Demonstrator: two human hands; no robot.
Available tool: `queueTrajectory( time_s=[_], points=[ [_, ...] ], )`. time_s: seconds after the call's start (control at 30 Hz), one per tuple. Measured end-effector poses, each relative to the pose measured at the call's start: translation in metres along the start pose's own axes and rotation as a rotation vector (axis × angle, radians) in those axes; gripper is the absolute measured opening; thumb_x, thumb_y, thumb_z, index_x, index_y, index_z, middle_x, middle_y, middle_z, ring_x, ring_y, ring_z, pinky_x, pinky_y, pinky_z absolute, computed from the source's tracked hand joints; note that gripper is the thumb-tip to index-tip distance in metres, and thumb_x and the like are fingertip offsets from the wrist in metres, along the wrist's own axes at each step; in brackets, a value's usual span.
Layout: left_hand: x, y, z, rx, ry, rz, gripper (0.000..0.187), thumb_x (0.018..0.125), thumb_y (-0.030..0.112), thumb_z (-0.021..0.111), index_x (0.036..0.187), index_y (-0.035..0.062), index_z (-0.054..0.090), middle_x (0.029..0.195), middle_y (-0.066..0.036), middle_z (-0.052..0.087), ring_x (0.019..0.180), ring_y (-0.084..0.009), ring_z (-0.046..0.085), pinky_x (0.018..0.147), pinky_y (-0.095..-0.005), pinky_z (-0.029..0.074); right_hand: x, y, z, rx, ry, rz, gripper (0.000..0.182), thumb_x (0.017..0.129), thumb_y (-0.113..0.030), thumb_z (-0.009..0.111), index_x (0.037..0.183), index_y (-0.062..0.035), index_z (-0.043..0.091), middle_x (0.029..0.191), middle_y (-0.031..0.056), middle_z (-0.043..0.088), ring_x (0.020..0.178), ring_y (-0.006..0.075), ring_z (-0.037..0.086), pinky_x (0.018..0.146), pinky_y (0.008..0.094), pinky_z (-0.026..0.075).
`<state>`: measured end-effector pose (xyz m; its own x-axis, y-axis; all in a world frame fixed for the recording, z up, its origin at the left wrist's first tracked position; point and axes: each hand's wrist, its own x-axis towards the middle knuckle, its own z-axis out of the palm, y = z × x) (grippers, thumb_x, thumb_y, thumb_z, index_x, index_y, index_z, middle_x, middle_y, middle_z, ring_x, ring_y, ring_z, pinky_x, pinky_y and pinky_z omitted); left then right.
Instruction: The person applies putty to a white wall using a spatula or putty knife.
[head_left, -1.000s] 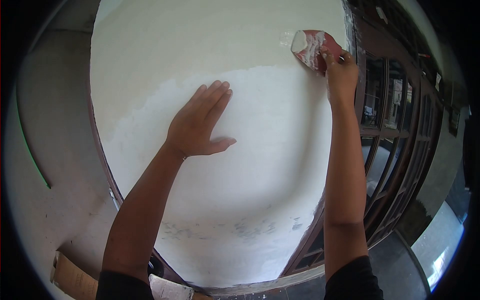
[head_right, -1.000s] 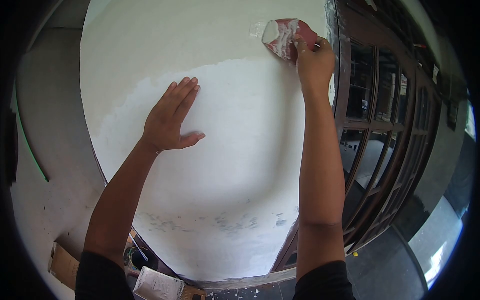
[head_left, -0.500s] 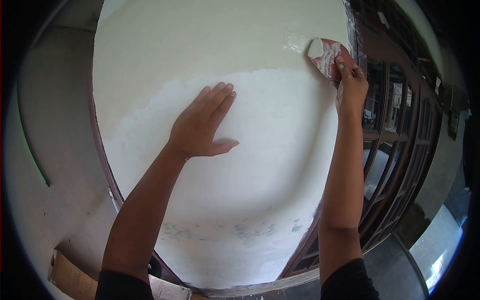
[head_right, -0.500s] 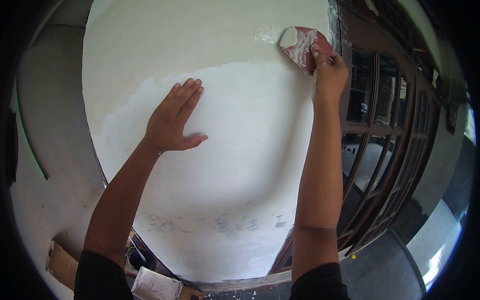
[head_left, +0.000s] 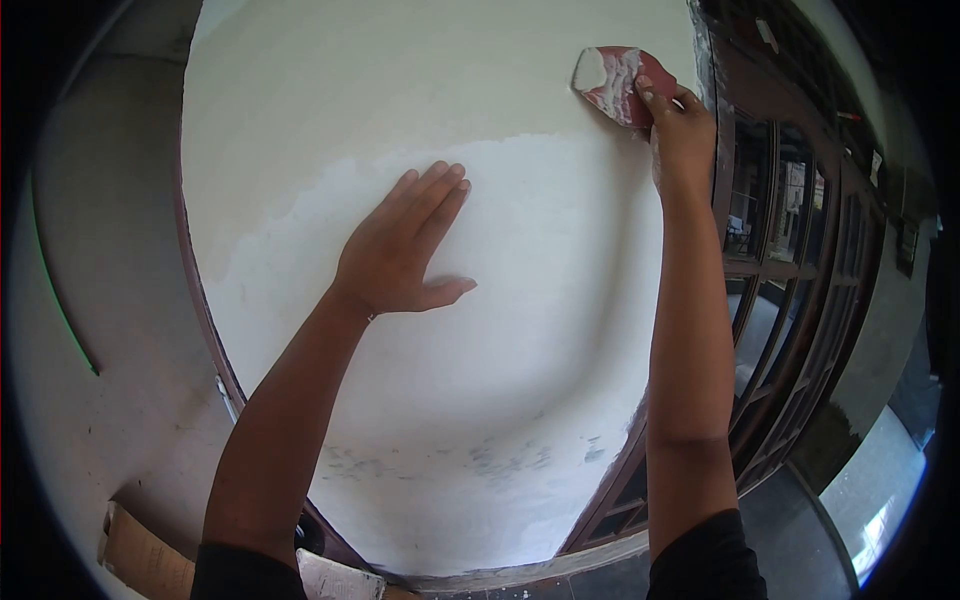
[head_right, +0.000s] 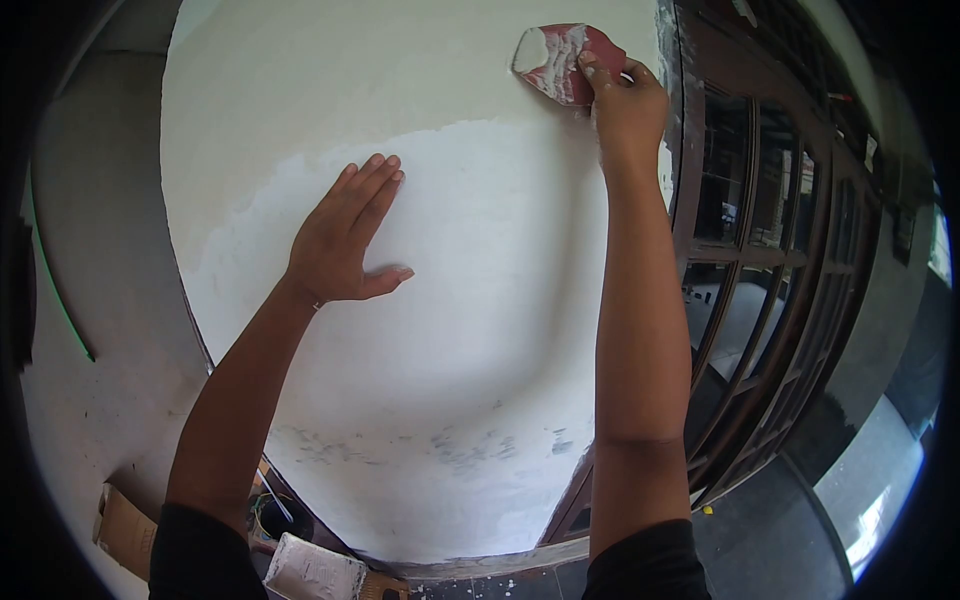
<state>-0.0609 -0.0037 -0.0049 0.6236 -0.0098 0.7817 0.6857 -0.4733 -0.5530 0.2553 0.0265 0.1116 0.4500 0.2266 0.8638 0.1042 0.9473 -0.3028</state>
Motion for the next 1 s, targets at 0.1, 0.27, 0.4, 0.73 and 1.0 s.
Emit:
queueTrajectory(
  time_s=[0.1,0.27,0.4,0.73,1.0],
  points=[
    [-0.001,-0.001,-0.001,-0.021,-0.013,-0.002,0.09,0.072,0.04,0.078,0.145,-0.0014,0.044,0.151,-0.015,0.045,0.142,-0.0301,0.041,0.119,-0.0451,0.033,0.002,-0.001,-0.014,-0.325,0.072,-0.056,0.032,0.086,-0.016,0.077,0.106,0.0067,0.067,0.08,0.007,0.069,0.064,0.0102,0.057,0.058,0.0262,0.044],
    [0.0,0.0,0.001,-0.015,0.016,0.006,0.091,0.071,0.039,0.079,0.145,-0.0012,0.044,0.151,-0.014,0.045,0.142,-0.0297,0.041,0.119,-0.0452,0.032,-0.001,0.001,-0.023,0.062,0.097,0.003,0.038,0.086,-0.023,0.078,0.104,0.008,0.067,0.084,0.0093,0.07,0.066,0.0137,0.06,0.059,0.0278,0.048],
    [-0.001,-0.001,0.001,-0.008,0.002,-0.01,0.091,0.071,0.039,0.079,0.145,-0.0007,0.044,0.151,-0.014,0.045,0.142,-0.0294,0.041,0.119,-0.045,0.032,0.007,0.003,0.0,-0.072,0.001,-0.058,0.037,0.085,-0.022,0.078,0.103,0.0079,0.067,0.084,0.01,0.07,0.067,0.0142,0.062,0.06,0.0277,0.049],
    [-0.001,-0.001,0.001,-0.017,-0.011,-0.005,0.092,0.071,0.039,0.079,0.145,-0.0006,0.043,0.151,-0.014,0.045,0.142,-0.0292,0.041,0.12,-0.045,0.032,-0.012,-0.014,0.017,-0.115,-0.001,0.001,0.031,0.087,-0.017,0.077,0.104,0.0069,0.067,0.088,0.0073,0.067,0.072,0.0111,0.059,0.059,0.0262,0.046],
    [0.0,0.0,0.0,-0.008,-0.002,0.008,0.091,0.071,0.039,0.079,0.145,-0.001,0.044,0.151,-0.014,0.045,0.142,-0.0302,0.042,0.119,-0.0454,0.033,-0.008,-0.005,-0.006,0.084,0.124,0.031,0.032,0.086,-0.017,0.076,0.104,0.0089,0.067,0.084,0.0095,0.069,0.07,0.0134,0.063,0.063,0.0263,0.048]
  ],
)
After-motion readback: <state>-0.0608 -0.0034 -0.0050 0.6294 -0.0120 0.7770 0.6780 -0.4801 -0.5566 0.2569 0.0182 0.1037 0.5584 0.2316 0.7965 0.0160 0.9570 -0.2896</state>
